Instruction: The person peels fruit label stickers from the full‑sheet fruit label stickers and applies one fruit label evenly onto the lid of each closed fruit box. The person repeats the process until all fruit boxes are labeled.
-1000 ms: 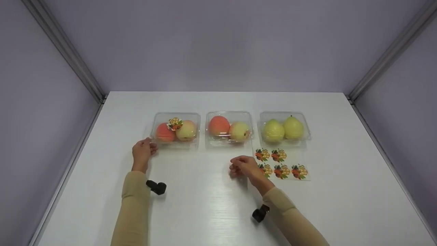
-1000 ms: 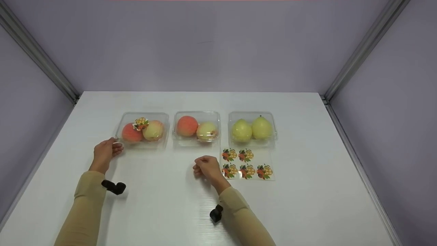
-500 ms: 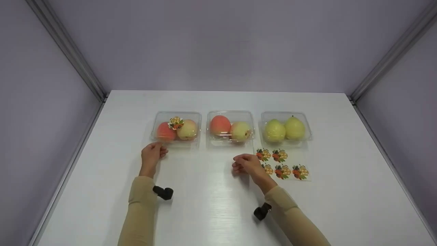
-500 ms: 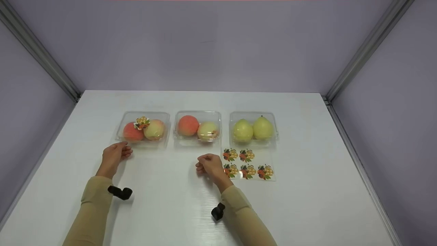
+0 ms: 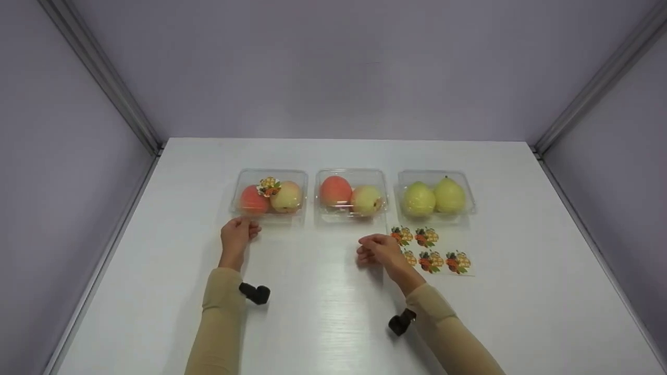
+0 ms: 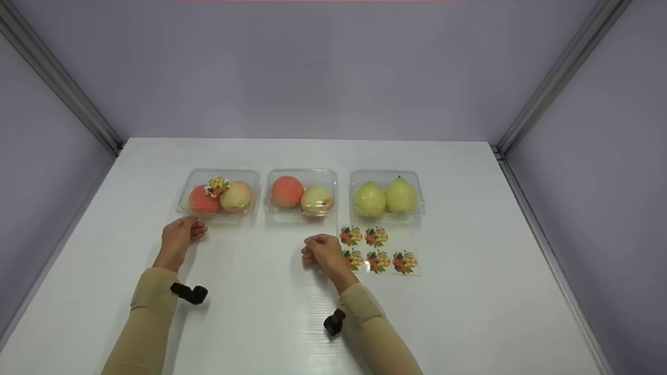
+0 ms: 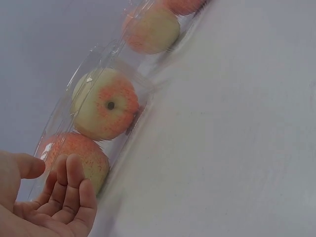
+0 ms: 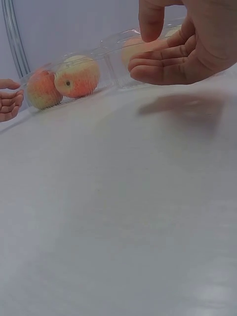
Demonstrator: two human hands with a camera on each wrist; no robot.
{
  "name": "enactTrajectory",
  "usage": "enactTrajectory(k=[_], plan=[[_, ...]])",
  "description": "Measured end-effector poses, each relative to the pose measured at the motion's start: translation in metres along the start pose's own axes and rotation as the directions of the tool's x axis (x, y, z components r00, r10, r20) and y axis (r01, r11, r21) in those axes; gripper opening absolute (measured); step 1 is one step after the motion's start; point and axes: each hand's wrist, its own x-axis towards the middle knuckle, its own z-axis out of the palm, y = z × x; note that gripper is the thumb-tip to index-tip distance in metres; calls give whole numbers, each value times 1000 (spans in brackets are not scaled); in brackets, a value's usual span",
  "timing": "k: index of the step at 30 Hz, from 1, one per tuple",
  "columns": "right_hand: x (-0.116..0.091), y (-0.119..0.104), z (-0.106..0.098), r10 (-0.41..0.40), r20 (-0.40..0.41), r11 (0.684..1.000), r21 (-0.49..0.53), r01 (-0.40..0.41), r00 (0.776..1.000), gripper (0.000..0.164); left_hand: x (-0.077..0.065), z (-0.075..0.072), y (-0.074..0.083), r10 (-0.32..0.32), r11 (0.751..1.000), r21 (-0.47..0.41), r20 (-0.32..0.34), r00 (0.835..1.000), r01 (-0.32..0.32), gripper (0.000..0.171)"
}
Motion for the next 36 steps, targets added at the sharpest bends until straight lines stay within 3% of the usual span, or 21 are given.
enactTrajectory(k=[6, 12, 21, 31, 36], plan=[[3, -3, -1, 45, -62, 998, -29, -47, 997, 25, -5, 8, -2, -2, 999, 50, 20, 1000, 1, 37], [5, -5, -6, 43, -46, 999, -27, -45, 998, 28, -9, 20, -5, -4, 998, 58, 47, 999, 1, 35], [14, -6, -15, 64, -82, 997, -29, -66, 995, 28, -19, 50, -13, -1, 996, 83, 118, 993, -9, 27], [15, -10, -23, 83, -108, 996, 24, -81, 991, 30, -32, 78, -10, -17, 991, 135, 180, 984, -8, 28], [17, -11, -26, 94, -123, 995, 43, -89, 988, 32, -39, 90, -11, -19, 993, 118, 206, 978, -6, 27]])
